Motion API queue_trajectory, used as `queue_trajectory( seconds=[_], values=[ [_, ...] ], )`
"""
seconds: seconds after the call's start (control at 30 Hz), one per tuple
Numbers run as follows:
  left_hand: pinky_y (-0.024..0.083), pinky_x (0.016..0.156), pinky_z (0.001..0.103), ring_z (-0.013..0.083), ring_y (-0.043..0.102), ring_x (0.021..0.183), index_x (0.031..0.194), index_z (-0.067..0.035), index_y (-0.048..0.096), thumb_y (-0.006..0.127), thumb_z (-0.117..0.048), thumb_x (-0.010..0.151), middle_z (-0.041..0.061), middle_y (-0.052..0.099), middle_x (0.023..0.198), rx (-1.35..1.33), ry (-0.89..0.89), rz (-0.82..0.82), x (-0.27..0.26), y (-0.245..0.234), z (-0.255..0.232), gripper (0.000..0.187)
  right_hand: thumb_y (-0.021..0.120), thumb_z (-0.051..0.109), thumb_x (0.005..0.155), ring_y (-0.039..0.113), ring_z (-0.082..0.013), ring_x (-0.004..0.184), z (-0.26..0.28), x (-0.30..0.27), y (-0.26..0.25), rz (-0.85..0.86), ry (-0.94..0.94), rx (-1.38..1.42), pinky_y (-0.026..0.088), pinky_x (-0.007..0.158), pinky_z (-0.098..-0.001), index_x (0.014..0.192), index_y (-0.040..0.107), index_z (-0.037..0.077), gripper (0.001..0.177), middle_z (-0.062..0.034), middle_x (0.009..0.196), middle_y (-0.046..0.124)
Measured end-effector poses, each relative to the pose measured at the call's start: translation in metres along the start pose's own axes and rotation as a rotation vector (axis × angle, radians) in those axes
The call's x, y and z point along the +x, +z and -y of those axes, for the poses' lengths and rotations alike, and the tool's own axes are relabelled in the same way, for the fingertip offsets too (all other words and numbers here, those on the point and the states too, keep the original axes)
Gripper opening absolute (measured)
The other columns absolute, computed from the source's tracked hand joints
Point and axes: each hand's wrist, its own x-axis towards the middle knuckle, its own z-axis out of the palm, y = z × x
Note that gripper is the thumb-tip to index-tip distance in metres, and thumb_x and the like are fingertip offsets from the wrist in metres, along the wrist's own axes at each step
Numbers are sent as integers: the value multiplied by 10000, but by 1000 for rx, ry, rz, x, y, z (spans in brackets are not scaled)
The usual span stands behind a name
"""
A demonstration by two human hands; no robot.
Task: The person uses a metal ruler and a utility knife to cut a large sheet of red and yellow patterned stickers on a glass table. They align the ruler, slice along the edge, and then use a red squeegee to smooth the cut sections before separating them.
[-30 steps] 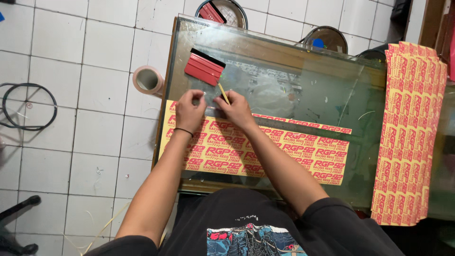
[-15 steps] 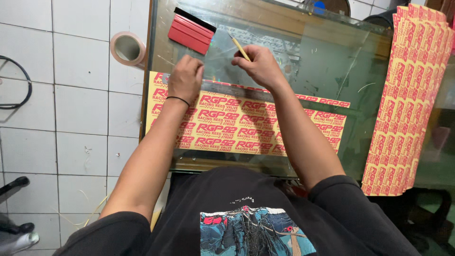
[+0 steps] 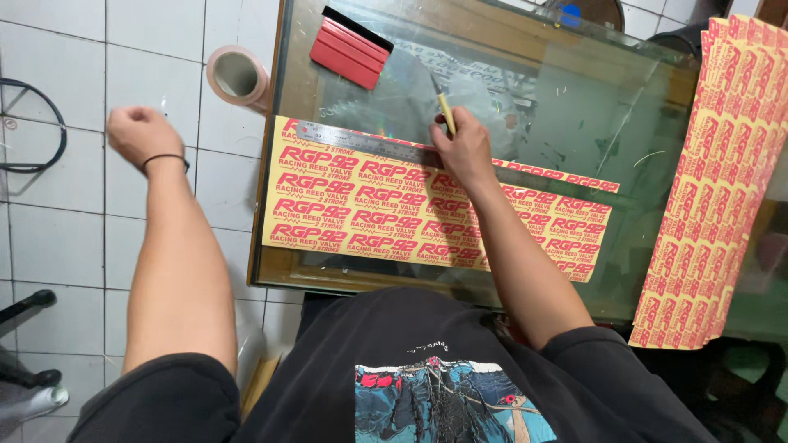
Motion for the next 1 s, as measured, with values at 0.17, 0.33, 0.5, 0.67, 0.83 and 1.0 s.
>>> queue_trajectory(
  seconds=[0.17,0.33,0.5,0.67,0.83,1.0],
  values=[
    [498,1003,489,417,373,1344,1356,50,427,579,-23,867,205,378,1434,352,-210,811,-24,-63,-66,517,664,222,919,675,-281,818,-22,6,-15,76,-138,-113,487,743,-413,1006,724,111,153,-74,905,717],
    [520,896,525,421,629,1102,1238,-38,727,523,-84,949,226,628,1237,269,13,671,-62,-69,-110,356,690,220,895,672,-356,908,-14,-12,-17,167,-232,-270,514,711,-509,1159,734,126,285,-55,1077,649],
    [426,1142,512,437,526,1363,1520,131,358,542,-109,933,320,552,1407,221,-5,927,-72,-71,-135,661,773,305,854,700,-420,883,-7,-27,-15,96,-290,-244,579,741,-535,1064,736,147,267,-101,989,660],
    [593,733,505,417,732,845,938,-23,743,726,-225,955,143,704,800,267,15,749,-68,-77,-114,203,702,263,873,704,-383,849,-48,-1,13,44,-302,-314,577,714,-512,1013,689,177,165,-73,894,608],
    [489,526,523,371,619,696,675,-114,644,894,-496,865,59,680,708,277,-85,603,-77,-92,-121,494,620,157,962,573,-380,666,-40,49,-13,-136,-233,-247,391,567,-519,834,567,80,158,-167,767,620],
    [471,877,474,426,604,1006,854,-48,519,469,-157,851,96,742,1195,86,5,920,-76,-86,-105,119,670,236,1013,492,-156,633,26,45,-49,-322,-192,56,405,605,-353,899,568,130,186,-5,721,563]
  ],
)
